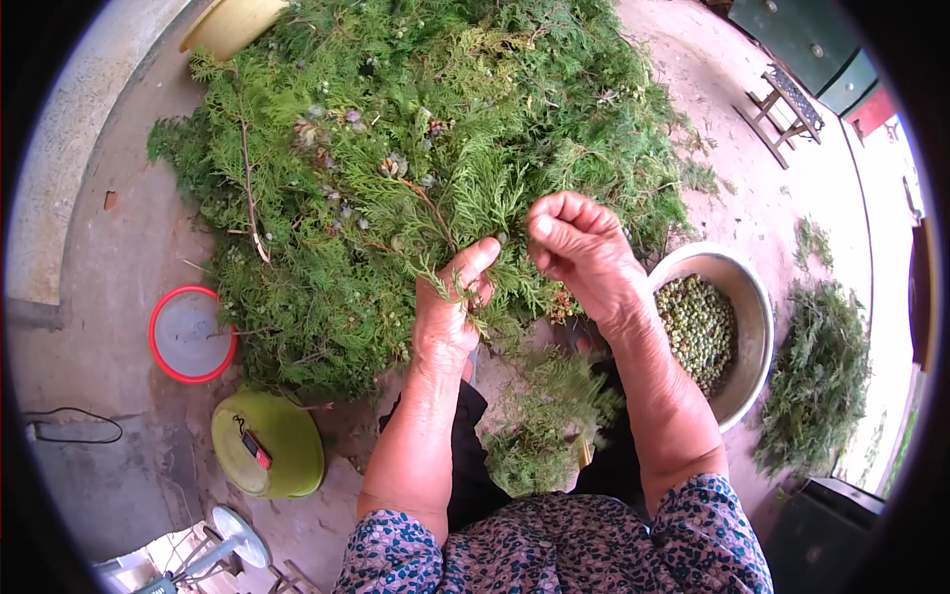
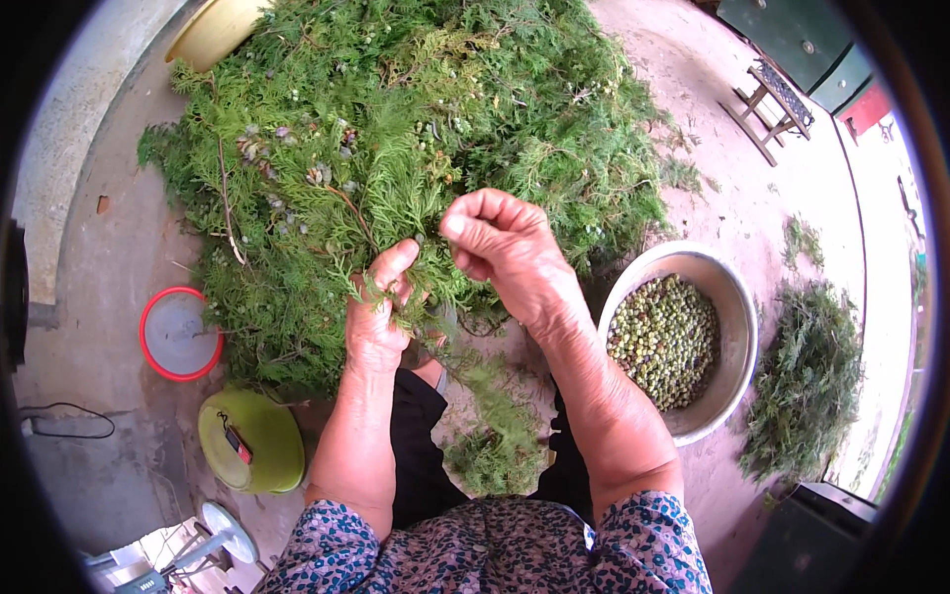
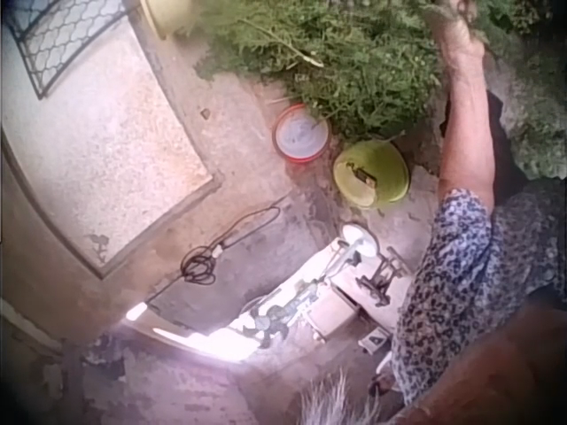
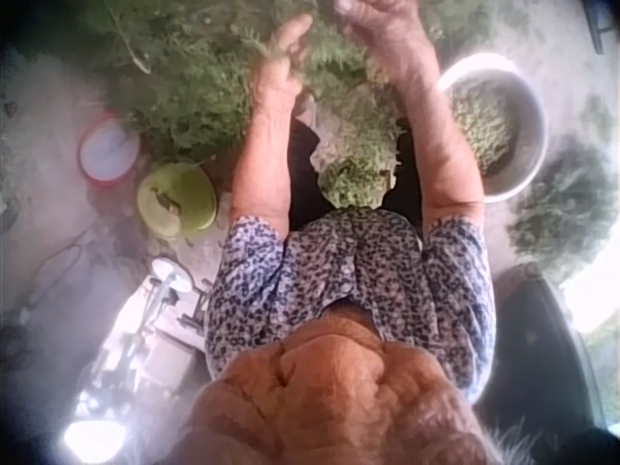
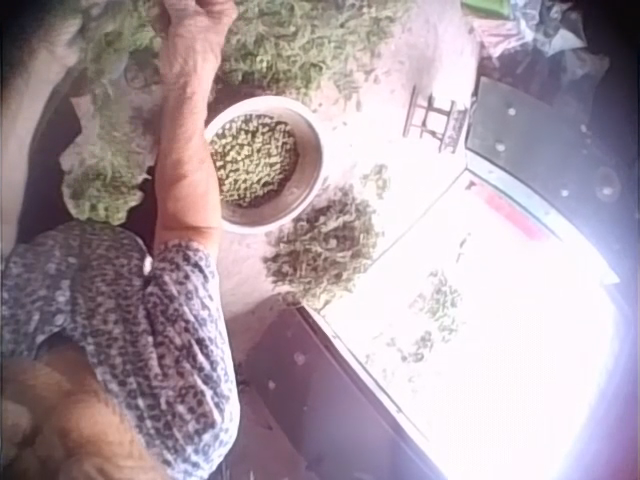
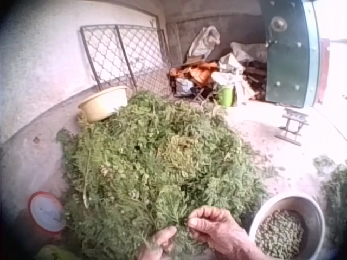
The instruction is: The person picks small green cones from branches by hand and drops them into a metal bowl.
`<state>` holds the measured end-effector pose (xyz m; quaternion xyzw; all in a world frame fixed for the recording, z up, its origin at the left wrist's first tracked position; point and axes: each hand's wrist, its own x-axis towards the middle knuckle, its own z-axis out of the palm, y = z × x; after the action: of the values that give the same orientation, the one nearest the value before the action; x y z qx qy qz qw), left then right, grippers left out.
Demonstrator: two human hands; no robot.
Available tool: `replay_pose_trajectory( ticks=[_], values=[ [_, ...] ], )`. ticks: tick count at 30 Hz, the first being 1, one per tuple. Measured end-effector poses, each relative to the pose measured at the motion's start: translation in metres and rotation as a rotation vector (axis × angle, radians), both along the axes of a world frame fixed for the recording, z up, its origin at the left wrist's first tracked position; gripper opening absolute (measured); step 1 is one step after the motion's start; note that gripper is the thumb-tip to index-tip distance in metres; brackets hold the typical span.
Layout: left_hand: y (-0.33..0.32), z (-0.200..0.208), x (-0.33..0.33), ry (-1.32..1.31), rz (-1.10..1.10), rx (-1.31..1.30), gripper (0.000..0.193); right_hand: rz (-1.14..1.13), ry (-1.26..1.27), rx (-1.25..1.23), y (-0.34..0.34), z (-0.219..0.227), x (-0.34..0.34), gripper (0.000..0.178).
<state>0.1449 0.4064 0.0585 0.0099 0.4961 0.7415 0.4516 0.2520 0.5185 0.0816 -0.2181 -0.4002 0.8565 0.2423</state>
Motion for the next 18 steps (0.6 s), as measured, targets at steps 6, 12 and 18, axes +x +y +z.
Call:
replay_pose_trajectory(
  ticks=[6, 12, 18],
  values=[
    [-0.001, 0.009, 0.008, 0.174, -0.015, -0.115, 0.021, 0.055, -0.159, 0.183, -0.008, -0.002, -0.003, 0.016],
    [0.002, -0.003, -0.001, -0.08, -0.169, 0.051, 0.021, 0.149, 0.052, -0.273, -0.004, -0.01, 0.0, 0.01],
    [0.003, -0.001, -0.002, 0.063, -0.064, -0.005, 0.02, 0.063, 0.014, -0.297, -0.003, -0.008, 0.0, 0.008]
  ],
)
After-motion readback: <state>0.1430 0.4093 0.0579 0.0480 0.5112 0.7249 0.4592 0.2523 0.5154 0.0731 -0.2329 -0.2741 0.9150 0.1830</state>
